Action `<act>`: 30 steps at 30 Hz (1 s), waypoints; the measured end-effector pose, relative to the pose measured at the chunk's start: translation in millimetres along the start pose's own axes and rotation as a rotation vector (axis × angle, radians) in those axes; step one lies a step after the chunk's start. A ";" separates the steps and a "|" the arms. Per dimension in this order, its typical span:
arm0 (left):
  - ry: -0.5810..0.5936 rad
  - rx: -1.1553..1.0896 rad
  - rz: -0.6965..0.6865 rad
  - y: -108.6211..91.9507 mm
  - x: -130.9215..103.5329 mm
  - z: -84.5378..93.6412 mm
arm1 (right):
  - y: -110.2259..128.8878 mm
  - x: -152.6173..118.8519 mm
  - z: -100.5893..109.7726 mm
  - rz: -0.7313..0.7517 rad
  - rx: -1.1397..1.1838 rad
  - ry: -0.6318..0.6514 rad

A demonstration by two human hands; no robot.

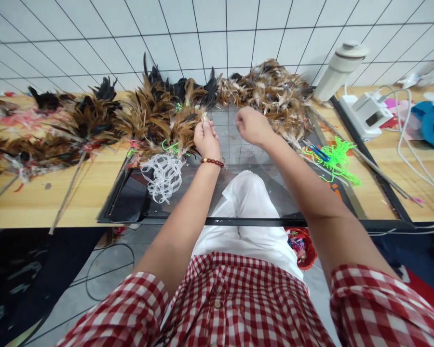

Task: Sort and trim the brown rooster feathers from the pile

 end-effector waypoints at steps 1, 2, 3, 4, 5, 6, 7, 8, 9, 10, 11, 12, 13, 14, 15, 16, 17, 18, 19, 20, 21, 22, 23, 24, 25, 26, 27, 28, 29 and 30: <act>-0.022 -0.021 0.036 2.7 -1.6 0.8 | -16.9 3.3 0.7 -0.129 0.026 0.000; -0.043 -0.036 0.067 5.1 -3.2 1.7 | -28.2 6.3 -3.1 -0.220 0.048 0.031; -0.060 -0.046 0.088 6.8 -4.5 2.7 | -33.9 9.3 -10.1 -0.278 0.069 0.079; -0.073 -0.052 0.100 7.8 -5.3 3.6 | -35.3 12.3 -18.6 -0.310 0.091 0.130; -0.085 -0.055 0.106 8.4 -5.7 4.8 | -33.8 15.1 -26.9 -0.327 0.113 0.167; -0.096 -0.057 0.109 9.0 -5.6 6.2 | -31.0 17.5 -34.0 -0.339 0.130 0.187; -0.105 -0.058 0.113 9.8 -5.1 7.7 | -28.0 19.5 -39.5 -0.351 0.137 0.192; -0.110 -0.060 0.117 10.8 -4.4 8.8 | -25.2 20.9 -43.7 -0.360 0.138 0.190; -0.112 -0.061 0.122 11.9 -3.5 9.7 | -22.8 21.7 -47.0 -0.368 0.137 0.188; -0.112 -0.061 0.127 12.9 -2.8 10.2 | -20.8 22.2 -49.2 -0.372 0.139 0.184; -0.112 -0.061 0.131 13.6 -2.2 10.6 | -19.3 22.5 -50.5 -0.374 0.151 0.181; -0.113 -0.060 0.135 14.0 -1.9 10.9 | -18.5 22.8 -50.3 -0.378 0.173 0.173; -0.117 -0.059 0.138 14.0 -2.0 11.3 | -18.2 23.5 -48.8 -0.382 0.202 0.159; -0.123 -0.059 0.142 13.7 -2.4 11.8 | -18.1 24.6 -46.5 -0.386 0.233 0.143; -0.132 -0.061 0.146 13.0 -3.0 12.4 | -17.8 26.3 -44.4 -0.388 0.259 0.132; -0.139 -0.067 0.148 11.8 -3.7 12.7 | -16.8 28.6 -42.9 -0.387 0.277 0.129; -0.147 -0.075 0.149 10.3 -4.4 13.1 | -15.1 31.7 -42.2 -0.382 0.287 0.132; -0.155 -0.084 0.151 8.6 -5.1 13.5 | -12.7 35.3 -42.2 -0.373 0.291 0.138; -0.161 -0.092 0.151 6.9 -5.7 13.8 | -10.2 39.1 -43.2 -0.367 0.291 0.147; -0.165 -0.099 0.150 5.1 -6.1 14.1 | -8.1 42.8 -44.8 -0.368 0.290 0.152; -0.167 -0.104 0.148 3.5 -6.3 14.3 | -6.3 46.2 -47.3 -0.375 0.288 0.159; -0.169 -0.108 0.147 2.2 -6.5 14.5 | -5.1 49.0 -50.6 -0.387 0.288 0.169; -0.169 -0.112 0.144 1.3 -6.5 14.7 | -4.1 51.4 -54.8 -0.401 0.291 0.182; -0.168 -0.118 0.140 0.7 -6.4 14.9 | -3.3 53.2 -58.9 -0.415 0.294 0.194; -0.169 -0.123 0.138 0.6 -6.3 15.2 | -2.9 54.5 -62.4 -0.428 0.297 0.201; -0.169 -0.128 0.138 1.0 -6.1 15.5 | -2.8 55.5 -64.6 -0.440 0.299 0.200; -0.169 -0.130 0.140 1.8 -5.8 15.8 | -2.7 56.1 -66.0 -0.450 0.299 0.194; -0.170 -0.132 0.140 2.6 -5.4 16.3 | -2.5 56.2 -66.7 -0.459 0.295 0.190; -0.170 -0.133 0.142 3.4 -5.1 16.6 | -1.4 55.8 -67.5 -0.464 0.290 0.194; -0.171 -0.134 0.143 4.2 -4.8 17.1 | 0.4 54.9 -68.3 -0.464 0.284 0.204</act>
Point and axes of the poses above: each hand's wrist, its own x-axis towards the middle knuckle, its own z-axis out of the back of the hand, y = z × x, the point moved 10 cm from there along x, towards the middle knuckle, and after that the axes turned 10 degrees about -x, right-handed, at the moved point
